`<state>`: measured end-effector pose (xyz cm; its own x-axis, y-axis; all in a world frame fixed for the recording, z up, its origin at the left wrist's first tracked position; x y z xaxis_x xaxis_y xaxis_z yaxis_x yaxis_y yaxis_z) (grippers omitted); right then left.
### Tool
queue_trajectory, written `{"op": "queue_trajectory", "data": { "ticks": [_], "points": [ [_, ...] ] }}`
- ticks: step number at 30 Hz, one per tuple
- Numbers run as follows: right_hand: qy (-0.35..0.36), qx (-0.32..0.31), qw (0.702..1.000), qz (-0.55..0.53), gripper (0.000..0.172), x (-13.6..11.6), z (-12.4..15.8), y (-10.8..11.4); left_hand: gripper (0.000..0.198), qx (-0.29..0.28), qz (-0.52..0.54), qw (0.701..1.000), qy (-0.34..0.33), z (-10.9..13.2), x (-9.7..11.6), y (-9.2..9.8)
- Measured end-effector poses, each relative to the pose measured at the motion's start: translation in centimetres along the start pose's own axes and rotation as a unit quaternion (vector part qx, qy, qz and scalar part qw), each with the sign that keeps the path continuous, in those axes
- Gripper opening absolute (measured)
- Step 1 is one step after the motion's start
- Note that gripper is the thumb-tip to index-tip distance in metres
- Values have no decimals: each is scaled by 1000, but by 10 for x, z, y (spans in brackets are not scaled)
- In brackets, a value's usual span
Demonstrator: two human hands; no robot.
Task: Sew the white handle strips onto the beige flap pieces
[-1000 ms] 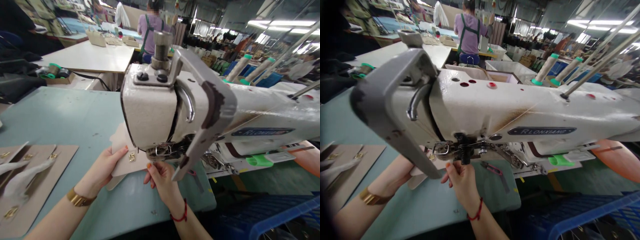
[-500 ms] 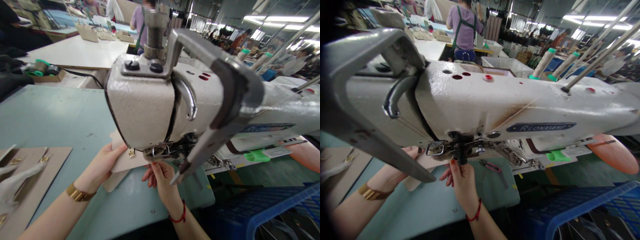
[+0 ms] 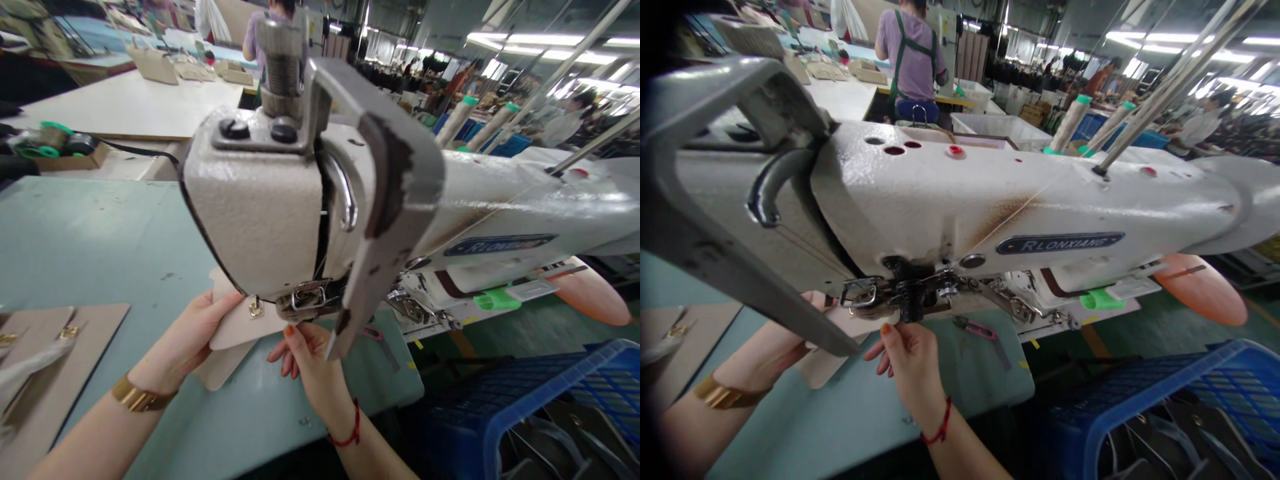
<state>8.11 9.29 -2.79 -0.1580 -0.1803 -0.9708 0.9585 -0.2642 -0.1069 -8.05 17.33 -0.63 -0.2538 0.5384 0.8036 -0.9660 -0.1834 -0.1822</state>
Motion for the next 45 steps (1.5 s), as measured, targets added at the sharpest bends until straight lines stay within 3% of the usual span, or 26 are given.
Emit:
{"op": "queue_trajectory", "data": {
  "ticks": [3, 6, 11, 26, 31, 38, 45],
  "points": [
    [1, 13, 1000, 5, 61, 0, -2, -4, 31, -50, -5, 999, 16, -3, -2, 4],
    [-3, 24, 1000, -5, 62, 3, -1, -6, 17, -107, -38, 993, 28, -1, -3, 3],
    [2, 24, 1000, -6, 60, 7, 0, -6, 20, -141, -99, 985, 22, 5, 1, -1],
    [31, 69, 997, 20, 59, -6, 1, -9, 22, -146, -146, 978, 15, -1, 0, 4],
    [8, 91, 996, 14, 61, -8, 0, -15, 27, -140, -182, 973, -6, -8, 1, 7],
    [-47, 101, 994, -21, 55, 9, -7, -30, 30, -117, -190, 974, -40, -10, 4, 8],
    [-51, 102, 993, -30, 51, 4, -10, -32, 28, -100, -176, 979, -34, -10, -8, 21]
  ]
}}
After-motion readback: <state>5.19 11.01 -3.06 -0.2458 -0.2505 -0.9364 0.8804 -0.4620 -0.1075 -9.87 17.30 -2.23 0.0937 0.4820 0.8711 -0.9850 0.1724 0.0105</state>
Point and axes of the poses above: each hand's wrist, its own z-axis away from the middle knuckle, its own y-axis out of the back of the hand, x = y × z, the point moved 5 cm from there along -z, towards the middle knuckle, and after that the axes turned 11 degrees about x, right-handed, at the moved point
